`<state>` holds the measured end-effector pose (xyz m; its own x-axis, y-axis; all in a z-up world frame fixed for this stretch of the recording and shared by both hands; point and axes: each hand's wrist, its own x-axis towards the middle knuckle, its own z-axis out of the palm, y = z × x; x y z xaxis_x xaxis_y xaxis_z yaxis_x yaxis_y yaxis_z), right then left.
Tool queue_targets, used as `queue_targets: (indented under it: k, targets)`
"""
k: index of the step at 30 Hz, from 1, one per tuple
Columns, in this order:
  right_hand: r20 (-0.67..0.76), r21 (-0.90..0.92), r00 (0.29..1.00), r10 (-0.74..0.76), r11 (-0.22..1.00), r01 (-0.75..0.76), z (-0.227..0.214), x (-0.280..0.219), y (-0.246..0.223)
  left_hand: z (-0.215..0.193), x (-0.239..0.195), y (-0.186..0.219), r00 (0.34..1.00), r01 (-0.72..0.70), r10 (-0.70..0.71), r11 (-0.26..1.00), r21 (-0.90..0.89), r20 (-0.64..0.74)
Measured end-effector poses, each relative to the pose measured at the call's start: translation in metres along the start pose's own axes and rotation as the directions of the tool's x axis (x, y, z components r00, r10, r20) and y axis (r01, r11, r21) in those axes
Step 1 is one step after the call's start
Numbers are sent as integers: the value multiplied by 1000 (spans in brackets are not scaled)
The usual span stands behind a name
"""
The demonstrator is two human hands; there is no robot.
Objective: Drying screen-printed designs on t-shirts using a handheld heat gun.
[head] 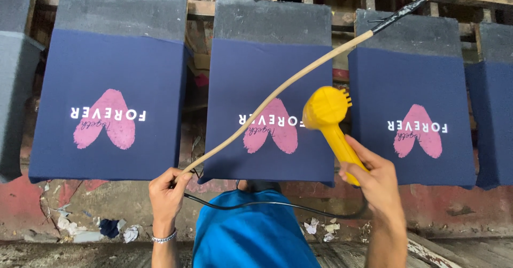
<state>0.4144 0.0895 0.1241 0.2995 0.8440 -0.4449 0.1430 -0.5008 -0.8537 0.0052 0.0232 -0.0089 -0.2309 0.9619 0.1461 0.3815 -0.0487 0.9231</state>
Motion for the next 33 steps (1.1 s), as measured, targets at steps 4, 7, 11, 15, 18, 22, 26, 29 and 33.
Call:
queue_targets:
  k: [4, 7, 11, 15, 18, 22, 26, 29, 33]
  targets:
    - [47, -52, 999, -25, 998, 27, -14, 7, 6, 2, 2, -3, 1000, 13, -13, 1000, 27, -21]
    - [63, 13, 994, -94, 996, 93, -9, 13, 16, 1, -2, -5, 1000, 24, -24, 999, 24, 2]
    - [46, -13, 998, -47, 999, 47, -21, 6, 16, -4, -3, -7, 999, 28, -28, 999, 26, -18]
    - [58, -23, 997, 52, 998, -51, 9, 8, 13, -4, -5, -2, 999, 27, -26, 999, 27, -29]
    - [198, -107, 978, -68, 990, 90, 41, 13, 14, -5, -9, 0, 998, 44, -43, 999, 27, -36]
    - [417, -69, 899, -137, 981, 181, 83, 17, 3, -6, -11, 0, 998, 32, -30, 999, 23, -59]
    - [506, -115, 859, -78, 981, 157, 97, 11, -7, -10, -18, -2, 997, 1, 0, 1000, 21, -74]
    - [433, -97, 901, -35, 992, 85, 81, 4, -10, -12, -20, -6, 998, 14, -12, 999, 32, -65]
    - [401, -71, 901, -168, 974, 213, 39, 12, 16, -8, -14, -3, 999, 7, -6, 999, 32, -41]
